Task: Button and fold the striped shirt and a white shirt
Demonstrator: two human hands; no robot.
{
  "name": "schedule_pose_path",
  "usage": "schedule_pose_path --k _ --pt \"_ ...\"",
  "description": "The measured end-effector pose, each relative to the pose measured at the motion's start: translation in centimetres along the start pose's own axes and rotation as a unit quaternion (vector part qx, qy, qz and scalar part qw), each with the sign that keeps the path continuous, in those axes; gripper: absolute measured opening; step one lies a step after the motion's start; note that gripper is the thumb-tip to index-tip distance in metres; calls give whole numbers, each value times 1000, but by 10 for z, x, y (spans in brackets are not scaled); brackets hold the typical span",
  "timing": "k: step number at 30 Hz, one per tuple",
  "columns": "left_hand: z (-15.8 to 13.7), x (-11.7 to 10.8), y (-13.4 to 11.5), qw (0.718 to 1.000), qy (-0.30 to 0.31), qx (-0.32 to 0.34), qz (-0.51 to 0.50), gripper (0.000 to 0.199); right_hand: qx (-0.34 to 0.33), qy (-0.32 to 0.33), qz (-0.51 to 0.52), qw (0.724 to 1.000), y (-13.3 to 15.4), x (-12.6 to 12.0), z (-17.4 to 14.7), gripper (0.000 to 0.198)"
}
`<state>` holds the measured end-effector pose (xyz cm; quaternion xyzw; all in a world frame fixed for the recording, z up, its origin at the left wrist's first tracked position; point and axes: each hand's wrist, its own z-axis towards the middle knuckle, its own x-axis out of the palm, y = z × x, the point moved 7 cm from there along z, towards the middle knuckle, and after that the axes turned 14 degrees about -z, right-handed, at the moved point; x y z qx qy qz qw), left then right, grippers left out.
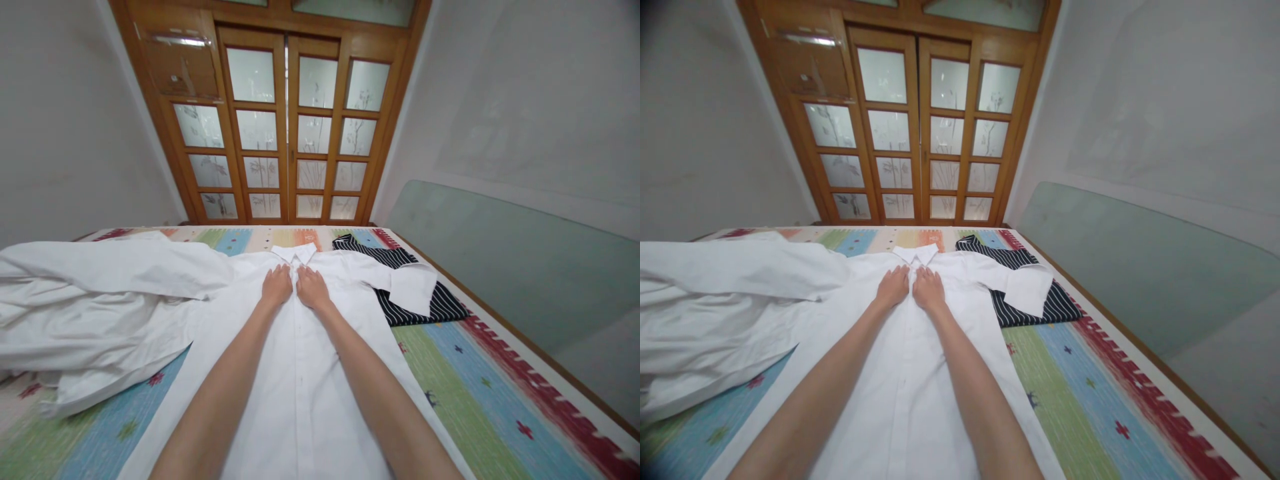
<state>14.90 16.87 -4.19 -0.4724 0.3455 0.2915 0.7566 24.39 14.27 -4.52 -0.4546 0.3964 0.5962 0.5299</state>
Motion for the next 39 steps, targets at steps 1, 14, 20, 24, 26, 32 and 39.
schedule_pose_path --k 1,14,20,24,26,32,39 --pt "-1 1 1 1000 3 3 2 40 1 6 -3 1000 1 0 -2 49" --pt "-25 -6 -16 994 25 93 -46 39 -29 12 2 1000 -5 6 -10 45" --pt "-29 -10 -27 992 26 111 -51 35 -73 -32 -11 997 1 0 2 50" --pt "-28 -10 -24 993 24 99 -59 30 -93 -27 -25 995 2 1 12 47" --pt "-27 -10 -22 994 20 95 -58 29 -96 -20 -28 995 2 4 17 47" --pt "-26 -7 -21 995 9 87 -56 26 -111 7 -50 993 1 8 26 49" --pt "-23 -5 -18 996 -2 77 -50 23 -117 17 -71 990 3 5 34 47"
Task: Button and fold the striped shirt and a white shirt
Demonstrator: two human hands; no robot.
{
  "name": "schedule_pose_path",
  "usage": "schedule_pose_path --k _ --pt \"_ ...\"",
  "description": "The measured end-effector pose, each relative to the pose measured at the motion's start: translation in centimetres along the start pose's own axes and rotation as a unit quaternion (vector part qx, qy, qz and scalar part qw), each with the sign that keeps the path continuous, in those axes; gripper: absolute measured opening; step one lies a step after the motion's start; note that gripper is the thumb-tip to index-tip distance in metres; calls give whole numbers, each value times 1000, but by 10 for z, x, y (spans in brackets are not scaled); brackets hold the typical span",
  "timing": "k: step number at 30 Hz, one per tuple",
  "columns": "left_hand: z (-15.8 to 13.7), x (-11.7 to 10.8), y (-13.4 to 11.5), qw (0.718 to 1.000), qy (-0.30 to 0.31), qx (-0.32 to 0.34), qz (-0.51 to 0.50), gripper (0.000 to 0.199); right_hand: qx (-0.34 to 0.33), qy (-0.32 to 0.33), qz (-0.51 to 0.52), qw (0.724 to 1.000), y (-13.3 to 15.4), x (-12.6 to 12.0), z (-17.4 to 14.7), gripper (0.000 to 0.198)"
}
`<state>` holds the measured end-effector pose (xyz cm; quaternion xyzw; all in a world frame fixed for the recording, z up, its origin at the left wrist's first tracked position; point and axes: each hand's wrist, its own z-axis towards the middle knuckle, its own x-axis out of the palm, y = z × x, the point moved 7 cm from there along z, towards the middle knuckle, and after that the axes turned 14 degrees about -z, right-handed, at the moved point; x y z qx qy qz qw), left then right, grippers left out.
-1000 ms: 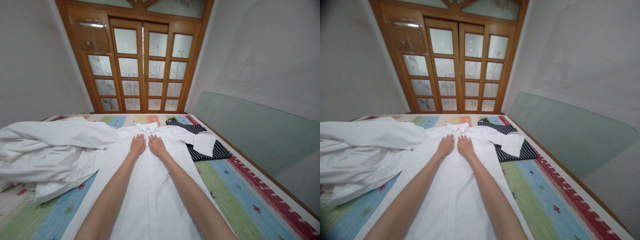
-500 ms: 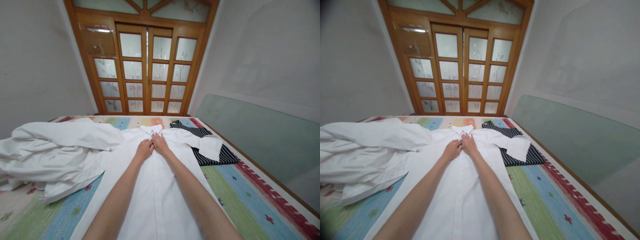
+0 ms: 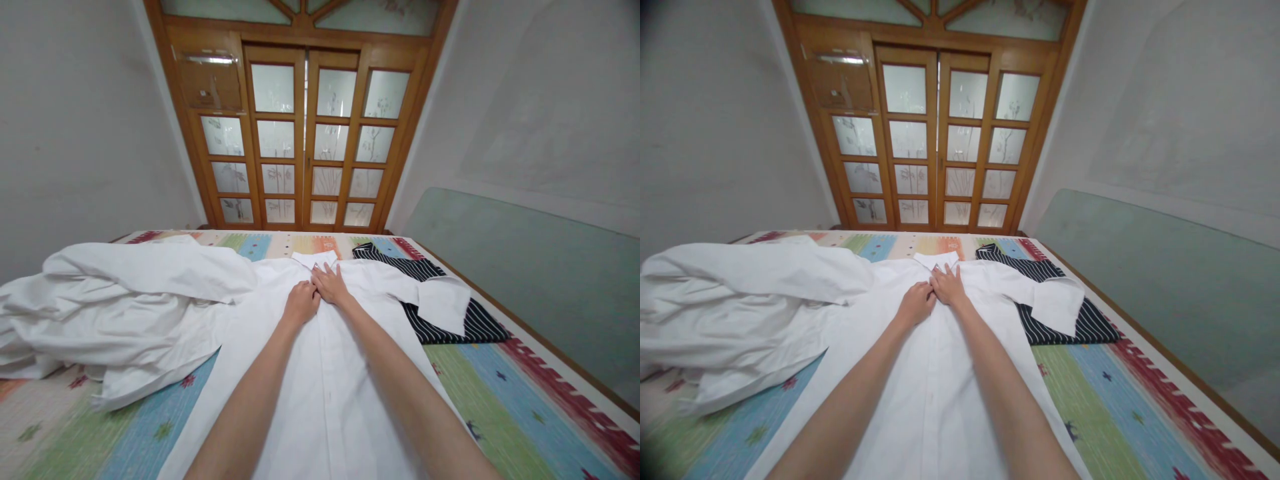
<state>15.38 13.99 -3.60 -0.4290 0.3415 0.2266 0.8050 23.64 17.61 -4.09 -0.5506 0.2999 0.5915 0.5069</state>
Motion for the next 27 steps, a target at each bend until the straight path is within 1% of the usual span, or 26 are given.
schedule_pose_path --k 4,9,13,17,23,25,27 --pt "0 1 2 1000 -3 -2 6 25 11 -2 5 1000 -1 0 4 45" --pt "1 3 1 1000 -3 4 5 32 30 1 23 999 -4 7 9 44" --pt "1 3 0 1000 -2 5 18 34 6 11 -8 1000 -4 13 12 45" --pt "2 3 8 999 -4 -22 30 37 -11 17 2 1000 -3 15 11 49" --pt "3 5 28 996 -13 -73 56 42 36 7 38 999 -6 15 -5 54" --pt "5 4 34 994 -12 -87 62 45 40 15 42 998 -6 15 -15 53" --pt "7 2 37 992 2 -103 69 47 30 19 38 999 -5 13 -25 52"
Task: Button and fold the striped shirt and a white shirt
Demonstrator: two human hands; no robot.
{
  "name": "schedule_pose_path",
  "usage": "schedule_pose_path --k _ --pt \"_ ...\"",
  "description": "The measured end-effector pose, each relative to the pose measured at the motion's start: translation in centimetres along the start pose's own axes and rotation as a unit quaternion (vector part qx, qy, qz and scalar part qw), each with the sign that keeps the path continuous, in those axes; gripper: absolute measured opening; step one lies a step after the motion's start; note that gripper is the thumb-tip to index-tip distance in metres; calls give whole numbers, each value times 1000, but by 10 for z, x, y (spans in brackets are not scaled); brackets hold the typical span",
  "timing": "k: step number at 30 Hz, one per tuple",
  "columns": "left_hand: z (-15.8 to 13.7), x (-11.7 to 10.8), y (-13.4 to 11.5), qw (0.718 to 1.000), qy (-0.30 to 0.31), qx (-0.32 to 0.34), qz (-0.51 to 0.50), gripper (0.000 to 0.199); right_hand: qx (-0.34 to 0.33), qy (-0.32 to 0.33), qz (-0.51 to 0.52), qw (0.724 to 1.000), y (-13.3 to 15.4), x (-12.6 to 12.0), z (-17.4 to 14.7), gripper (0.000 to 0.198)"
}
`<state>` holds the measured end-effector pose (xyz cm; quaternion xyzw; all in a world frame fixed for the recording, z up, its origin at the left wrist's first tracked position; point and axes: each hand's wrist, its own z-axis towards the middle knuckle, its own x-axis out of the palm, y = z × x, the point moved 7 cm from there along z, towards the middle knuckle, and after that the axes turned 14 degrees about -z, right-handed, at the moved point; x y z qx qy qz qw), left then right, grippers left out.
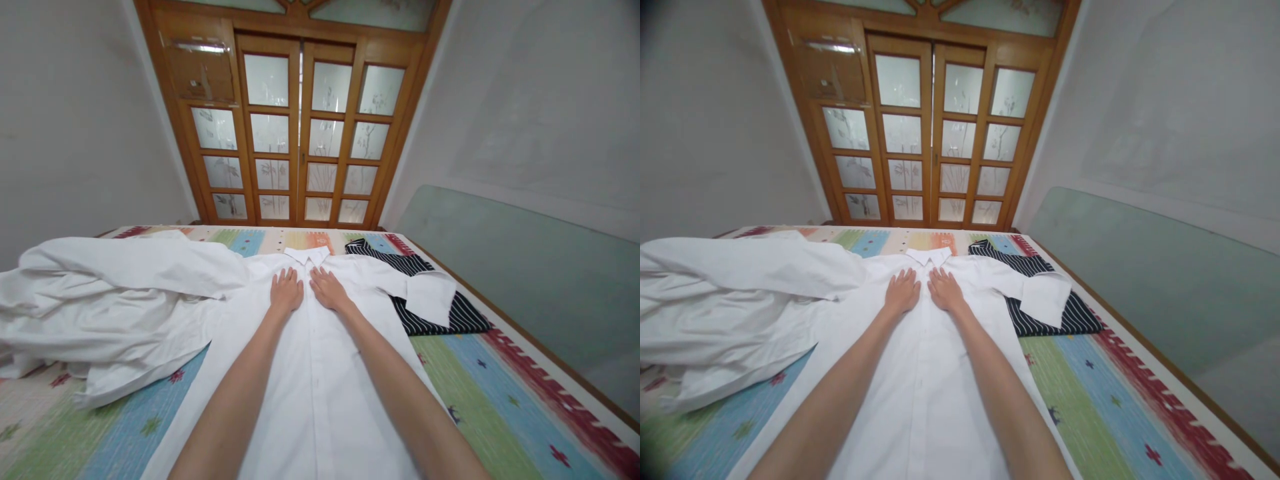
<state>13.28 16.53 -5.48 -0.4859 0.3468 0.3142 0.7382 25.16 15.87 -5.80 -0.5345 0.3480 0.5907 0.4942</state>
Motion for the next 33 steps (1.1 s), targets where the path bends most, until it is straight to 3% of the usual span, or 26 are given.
schedule_pose_path --k 6,11,19,22,25,27,29,33 --pt "7 -9 14 994 61 -65 62 58 -29 5 -20 999 0 -7 -25 51" --pt "13 -23 34 987 75 -107 89 66 -51 3 -10 999 3 -11 -38 51" --pt "22 -31 41 989 60 -91 97 70 -77 -41 22 996 9 -17 -54 50" --pt "25 -33 29 993 36 -22 112 60 -95 -105 37 989 13 -25 -57 45" --pt "25 -26 6 982 68 141 110 40 -112 -152 58 980 16 -31 -58 38" --pt "23 -22 -2 969 94 211 92 38 -116 -162 72 977 17 -34 -57 33" --pt "25 -19 -2 968 106 213 79 46 -120 -168 81 975 17 -36 -57 28" --pt "32 -5 3 971 163 150 88 58 -137 -185 87 969 19 -39 -57 22"
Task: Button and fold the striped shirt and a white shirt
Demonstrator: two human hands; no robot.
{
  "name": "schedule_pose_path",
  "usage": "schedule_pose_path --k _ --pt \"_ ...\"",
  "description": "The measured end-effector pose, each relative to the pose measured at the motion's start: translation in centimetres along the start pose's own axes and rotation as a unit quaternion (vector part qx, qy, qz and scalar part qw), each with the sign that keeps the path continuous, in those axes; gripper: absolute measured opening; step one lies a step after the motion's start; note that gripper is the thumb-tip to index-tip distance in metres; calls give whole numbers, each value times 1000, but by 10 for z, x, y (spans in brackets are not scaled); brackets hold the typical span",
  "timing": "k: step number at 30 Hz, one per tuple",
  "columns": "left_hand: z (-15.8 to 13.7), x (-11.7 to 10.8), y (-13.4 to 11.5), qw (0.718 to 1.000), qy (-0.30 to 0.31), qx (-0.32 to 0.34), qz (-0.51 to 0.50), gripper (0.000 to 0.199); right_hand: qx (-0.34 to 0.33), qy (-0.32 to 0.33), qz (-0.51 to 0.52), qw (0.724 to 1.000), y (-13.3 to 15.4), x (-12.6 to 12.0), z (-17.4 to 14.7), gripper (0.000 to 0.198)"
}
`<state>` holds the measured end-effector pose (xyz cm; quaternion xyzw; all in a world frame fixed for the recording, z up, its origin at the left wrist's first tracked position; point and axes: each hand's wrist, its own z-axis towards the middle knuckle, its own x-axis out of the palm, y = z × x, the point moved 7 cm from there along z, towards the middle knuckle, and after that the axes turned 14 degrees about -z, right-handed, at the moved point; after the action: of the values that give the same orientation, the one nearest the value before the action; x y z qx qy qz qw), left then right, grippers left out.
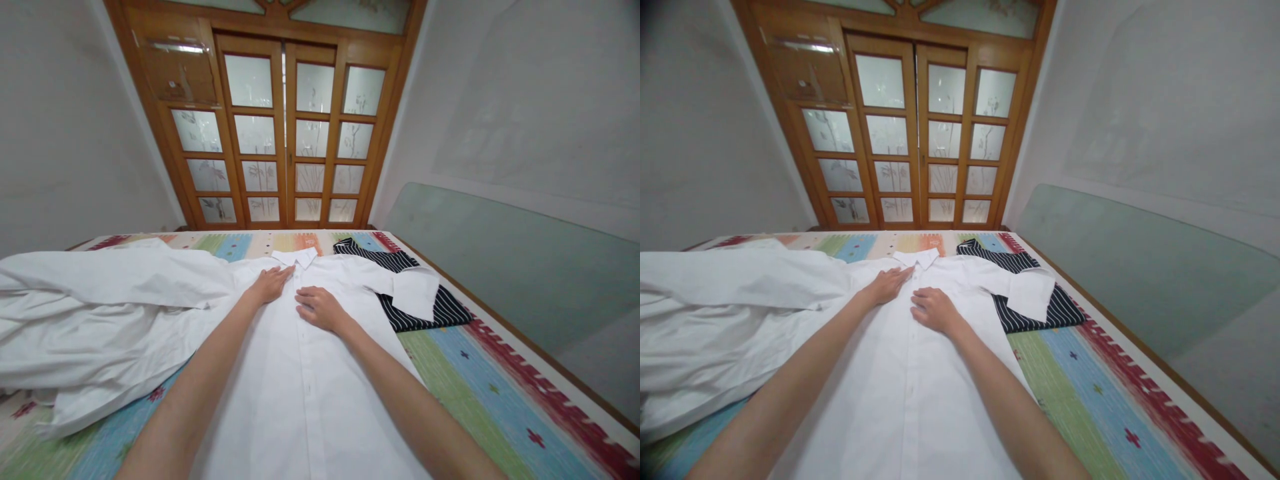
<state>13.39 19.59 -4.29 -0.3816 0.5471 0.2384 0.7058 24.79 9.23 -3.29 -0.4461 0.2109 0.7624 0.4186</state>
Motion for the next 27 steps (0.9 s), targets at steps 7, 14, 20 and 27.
schedule_pose_path --k 7,14,20,27 --pt "7 6 -2 997 -32 -69 -26 49 -4 12 24 1000 -2 5 0 24" --pt "6 10 -13 998 -52 16 -25 49 58 26 49 997 -7 2 2 25" --pt "9 14 -8 999 -26 -10 -16 52 147 57 -27 987 -3 0 9 19" --pt "14 7 -11 995 -60 -64 -35 48 150 68 -77 983 9 -3 13 22"
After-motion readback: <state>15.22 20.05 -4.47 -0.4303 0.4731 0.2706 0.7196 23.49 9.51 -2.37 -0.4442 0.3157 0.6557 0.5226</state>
